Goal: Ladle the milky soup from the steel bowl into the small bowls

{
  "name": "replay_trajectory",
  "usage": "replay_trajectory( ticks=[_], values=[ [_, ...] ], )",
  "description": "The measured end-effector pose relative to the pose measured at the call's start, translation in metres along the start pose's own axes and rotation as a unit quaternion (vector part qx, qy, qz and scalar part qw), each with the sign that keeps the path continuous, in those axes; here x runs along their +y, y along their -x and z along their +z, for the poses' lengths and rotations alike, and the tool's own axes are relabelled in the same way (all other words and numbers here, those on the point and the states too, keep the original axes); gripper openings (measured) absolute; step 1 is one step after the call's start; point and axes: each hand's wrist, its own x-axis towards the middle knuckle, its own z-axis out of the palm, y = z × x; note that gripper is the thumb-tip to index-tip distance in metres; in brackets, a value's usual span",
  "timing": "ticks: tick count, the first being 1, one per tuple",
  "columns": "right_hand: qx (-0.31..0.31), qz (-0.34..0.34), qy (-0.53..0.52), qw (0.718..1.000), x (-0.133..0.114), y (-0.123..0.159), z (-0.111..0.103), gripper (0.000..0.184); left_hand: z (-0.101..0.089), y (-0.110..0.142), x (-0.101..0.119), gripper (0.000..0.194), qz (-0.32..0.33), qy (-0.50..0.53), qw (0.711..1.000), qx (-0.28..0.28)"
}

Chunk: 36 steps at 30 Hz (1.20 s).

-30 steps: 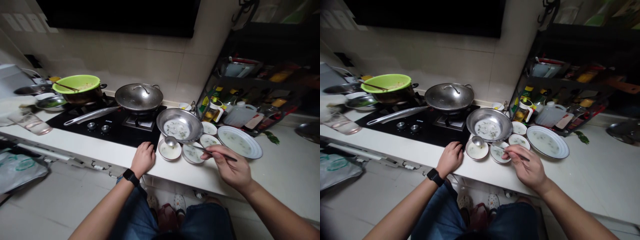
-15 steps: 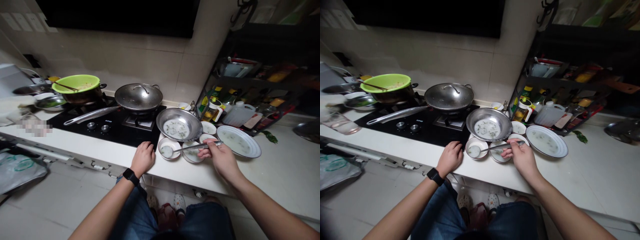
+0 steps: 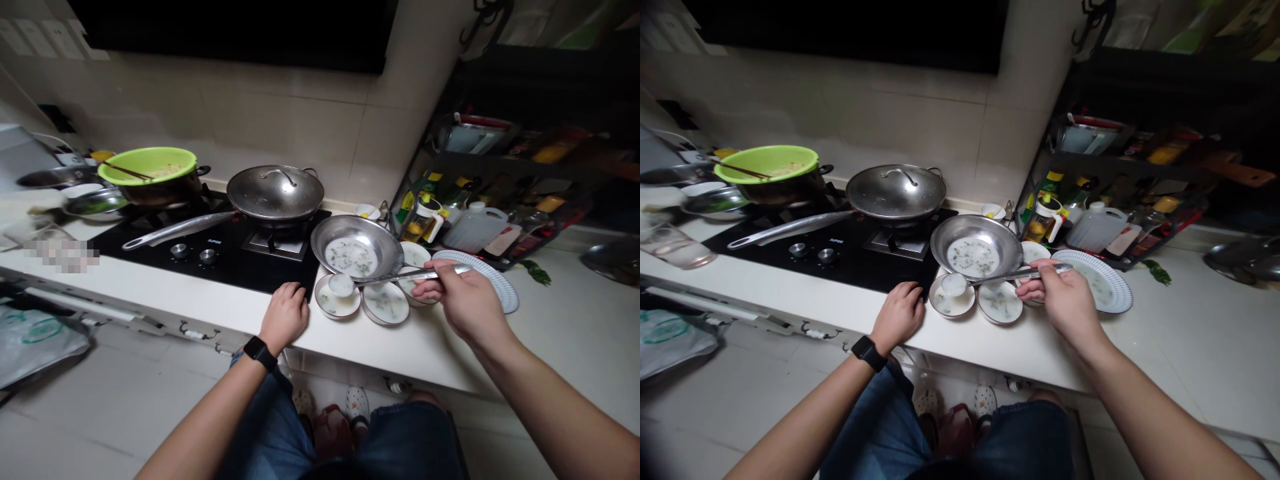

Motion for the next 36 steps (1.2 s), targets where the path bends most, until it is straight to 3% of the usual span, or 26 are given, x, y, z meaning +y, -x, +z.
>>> replay_trajectory(
  ticks=[7, 10, 16, 18, 21, 23, 24, 26, 31, 33, 36],
  values=[
    [0.036, 0.007, -0.013, 0.999, -0.018, -0.034, 0.0, 0.009, -0.001, 0.0, 0.001, 0.028, -0.004, 0.001, 1.0, 0.0],
    [0.039, -0.02, 0.004, 0.999, -0.008, -0.056, 0.005, 0.009, -0.001, -0.001, 0.001, 0.027, -0.005, 0.003, 1.0, -0.002],
    [0.002, -0.153, 0.092, 0.984, 0.028, -0.081, 0.019, 0.034, 0.0, -0.003, 0.001, 0.027, -0.005, 0.004, 1.0, -0.005],
    [-0.033, -0.243, 0.174, 0.954, 0.034, -0.077, 0.018, 0.035, 0.0, -0.003, 0.002, 0.027, -0.007, 0.004, 1.0, -0.004],
    [-0.11, -0.398, 0.316, 0.854, 0.032, -0.064, 0.014, 0.029, 0.0, -0.003, 0.002, 0.028, -0.006, 0.004, 1.0, -0.002],
    [-0.158, -0.446, 0.363, 0.803, 0.026, -0.053, 0.01, 0.026, 0.0, -0.003, 0.002, 0.028, -0.005, 0.006, 1.0, 0.0],
    [-0.17, -0.453, 0.368, 0.794, 0.022, -0.047, 0.008, 0.026, 0.0, -0.003, 0.002, 0.028, -0.004, 0.008, 1.0, 0.002],
    [-0.154, -0.447, 0.35, 0.808, 0.015, -0.031, 0.004, 0.026, 0.0, -0.003, 0.001, 0.027, -0.003, 0.01, 1.0, 0.005],
    [-0.054, -0.382, 0.258, 0.886, 0.005, 0.018, -0.012, 0.026, 0.0, -0.003, 0.001, 0.027, -0.003, 0.01, 1.0, 0.0],
    [-0.072, -0.376, 0.241, 0.892, 0.007, 0.036, -0.018, 0.022, 0.0, -0.003, 0.001, 0.027, -0.004, 0.011, 1.0, -0.004],
    [-0.139, -0.388, 0.237, 0.88, 0.015, 0.05, -0.019, 0.017, -0.001, -0.002, 0.0, 0.027, -0.005, 0.009, 1.0, -0.008]
  ],
)
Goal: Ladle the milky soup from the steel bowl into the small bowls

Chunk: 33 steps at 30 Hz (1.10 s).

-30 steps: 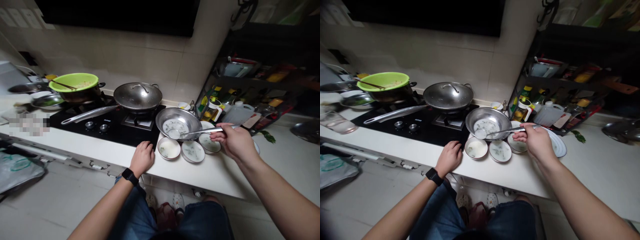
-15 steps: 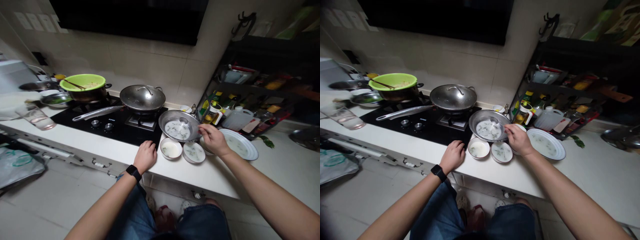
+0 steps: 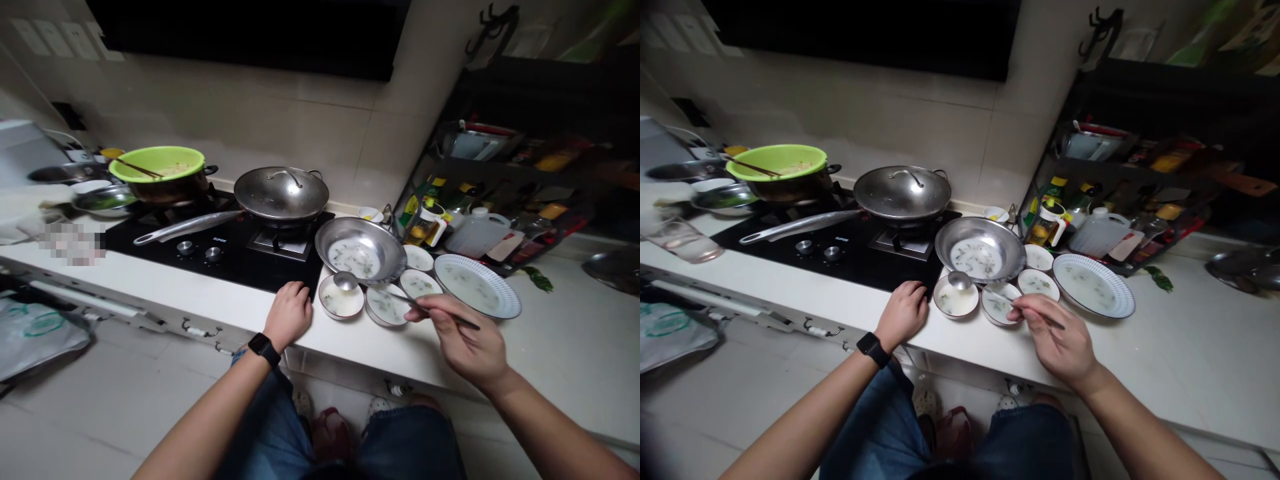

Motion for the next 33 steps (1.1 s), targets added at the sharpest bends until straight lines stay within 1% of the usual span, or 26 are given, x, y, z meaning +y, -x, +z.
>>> replay_trajectory(
  ticks=[2, 3, 4, 6, 8, 10, 12, 14, 17, 23, 28, 31, 33],
  values=[
    [-0.029, -0.004, -0.013, 0.999, 0.001, 0.006, 0.009, 0.015, 0.0, 0.0, 0.0, 0.027, 0.001, -0.004, 1.0, 0.001],
    [-0.038, 0.011, -0.021, 0.999, 0.003, 0.007, 0.014, 0.016, 0.0, 0.0, 0.0, 0.027, 0.001, -0.005, 1.0, 0.002],
    [-0.041, 0.037, -0.031, 0.998, 0.004, 0.008, 0.02, 0.018, 0.0, 0.0, 0.0, 0.026, 0.002, -0.006, 1.0, 0.004],
    [-0.03, 0.117, -0.066, 0.991, 0.007, 0.009, 0.031, 0.028, -0.001, 0.0, 0.0, 0.026, 0.003, -0.005, 1.0, 0.006],
    [-0.002, 0.21, -0.12, 0.97, 0.01, 0.006, 0.039, 0.039, -0.001, 0.001, 0.0, 0.026, 0.003, -0.004, 1.0, 0.005],
    [0.029, 0.285, -0.173, 0.942, 0.014, 0.0, 0.043, 0.048, -0.001, 0.001, 0.0, 0.026, 0.004, -0.003, 1.0, 0.004],
    [0.052, 0.338, -0.206, 0.917, 0.019, -0.006, 0.044, 0.051, -0.001, 0.001, 0.0, 0.027, 0.004, -0.003, 1.0, 0.004],
    [0.073, 0.371, -0.225, 0.898, 0.025, -0.012, 0.042, 0.051, -0.001, 0.001, 0.0, 0.027, 0.003, -0.001, 1.0, 0.005],
    [0.097, 0.391, -0.241, 0.883, 0.031, -0.016, 0.038, 0.047, 0.0, 0.001, 0.0, 0.028, 0.003, 0.002, 1.0, 0.005],
    [0.122, 0.387, -0.237, 0.883, 0.028, -0.025, 0.024, 0.038, -0.002, 0.001, 0.001, 0.028, 0.0, 0.002, 1.0, 0.002],
    [0.148, 0.384, -0.245, 0.878, 0.029, -0.05, 0.005, 0.025, -0.001, 0.001, 0.0, 0.03, -0.003, 0.014, 1.0, 0.0],
    [0.167, 0.373, -0.248, 0.879, 0.04, -0.069, -0.003, 0.016, 0.0, 0.001, 0.0, 0.031, 0.0, 0.012, 1.0, 0.002],
    [0.175, 0.366, -0.25, 0.879, 0.053, -0.081, -0.002, 0.011, 0.0, 0.001, 0.0, 0.03, 0.001, 0.01, 1.0, 0.002]
  ],
)
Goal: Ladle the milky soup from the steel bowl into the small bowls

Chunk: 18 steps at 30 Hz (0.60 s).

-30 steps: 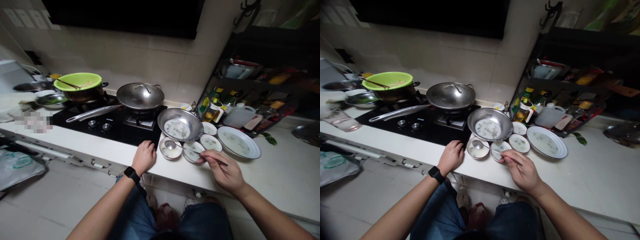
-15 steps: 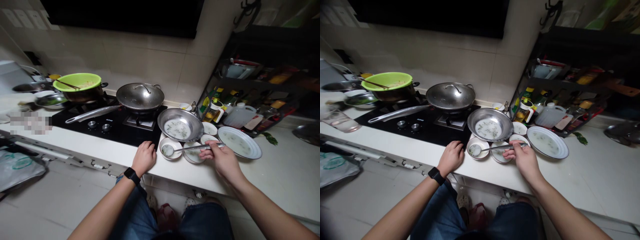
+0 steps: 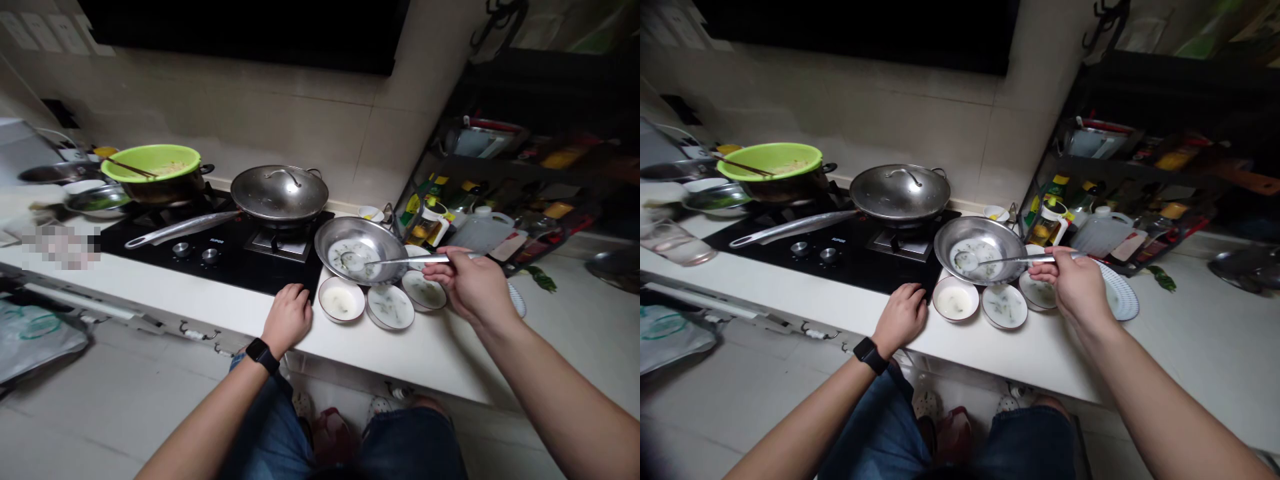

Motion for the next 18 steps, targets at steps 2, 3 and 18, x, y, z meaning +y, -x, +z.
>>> replay_trajectory(
  ticks=[2, 3, 18],
  values=[
    [0.003, -0.013, 0.0, 1.0, 0.007, -0.017, 0.006, 0.012, 0.0, 0.0, 0.0, 0.029, -0.002, 0.0, 1.0, -0.001],
    [0.004, -0.019, 0.0, 1.0, 0.012, -0.024, 0.009, 0.014, 0.0, 0.0, 0.0, 0.029, -0.004, 0.0, 1.0, -0.001],
    [-0.135, -0.408, 0.304, 0.85, 0.033, 0.006, 0.001, 0.021, -0.001, 0.0, 0.002, 0.026, -0.005, -0.01, 1.0, 0.002]
  ],
)
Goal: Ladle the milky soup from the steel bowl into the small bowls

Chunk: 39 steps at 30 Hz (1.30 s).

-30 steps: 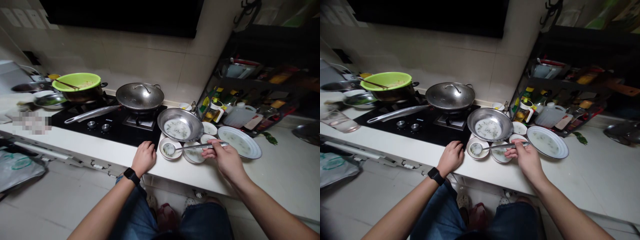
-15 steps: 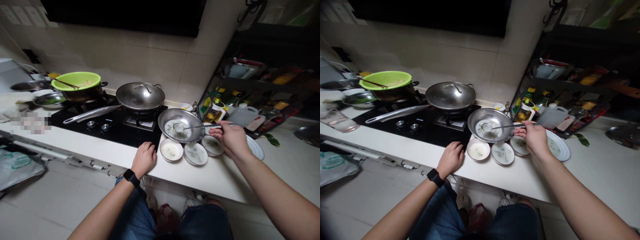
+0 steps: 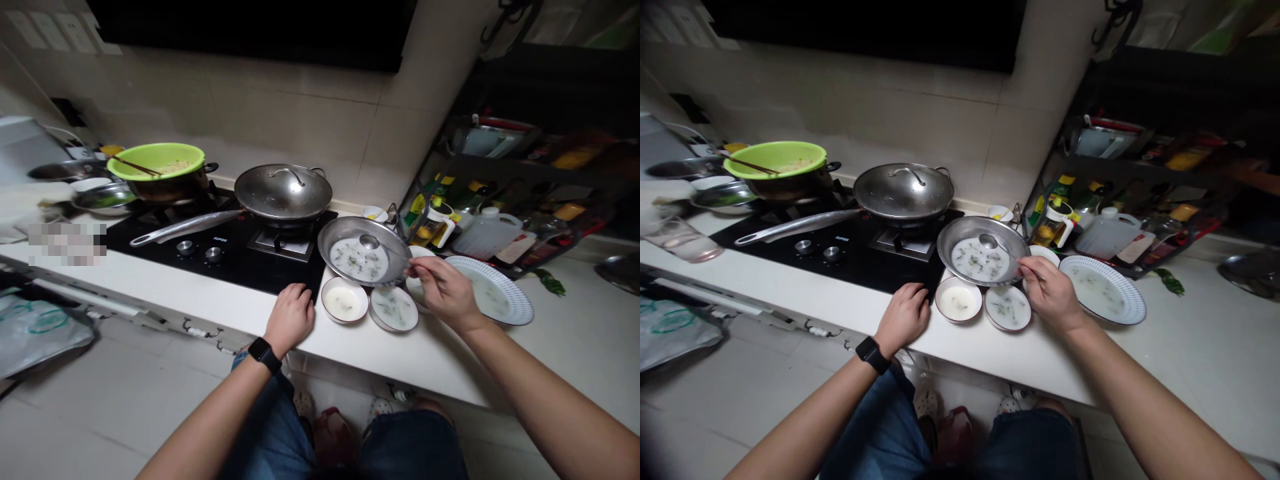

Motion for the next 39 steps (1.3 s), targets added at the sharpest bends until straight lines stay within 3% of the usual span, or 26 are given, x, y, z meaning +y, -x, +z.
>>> replay_trajectory(
  ticks=[5, 8, 12, 14, 17, 21, 24, 33, 39],
  values=[
    [0.052, 0.043, -0.042, 0.997, -0.035, 0.031, -0.026, 0.023, -0.001, 0.0, 0.001, 0.027, -0.005, 0.008, 1.0, -0.003],
    [0.016, -0.009, -0.058, 0.998, -0.05, 0.046, -0.031, 0.019, -0.001, 0.0, 0.0, 0.027, -0.002, 0.004, 1.0, -0.003],
    [-0.039, -0.05, -0.066, 0.996, -0.055, 0.06, -0.021, 0.017, 0.0, 0.0, -0.001, 0.027, 0.002, 0.004, 1.0, 0.002],
    [-0.044, -0.016, -0.072, 0.996, -0.053, 0.066, -0.011, 0.018, 0.0, 0.0, -0.001, 0.027, 0.002, 0.005, 1.0, 0.003],
    [-0.024, 0.129, -0.128, 0.983, -0.048, 0.069, 0.002, 0.028, -0.001, 0.0, -0.001, 0.028, 0.002, 0.007, 1.0, 0.003],
    [0.019, 0.347, -0.25, 0.904, -0.04, 0.06, 0.012, 0.05, 0.0, 0.0, -0.001, 0.028, 0.002, 0.008, 1.0, 0.004],
    [0.054, 0.422, -0.289, 0.857, -0.035, 0.049, 0.013, 0.057, 0.0, 0.0, -0.001, 0.028, 0.004, 0.008, 1.0, 0.004],
    [0.119, 0.438, -0.307, 0.836, -0.036, 0.009, -0.009, 0.026, 0.0, 0.0, -0.002, 0.028, 0.006, 0.005, 1.0, 0.005],
    [0.156, 0.426, -0.293, 0.842, -0.007, -0.027, -0.013, 0.009, 0.0, 0.001, 0.0, 0.027, -0.001, 0.002, 1.0, 0.003]
  ],
)
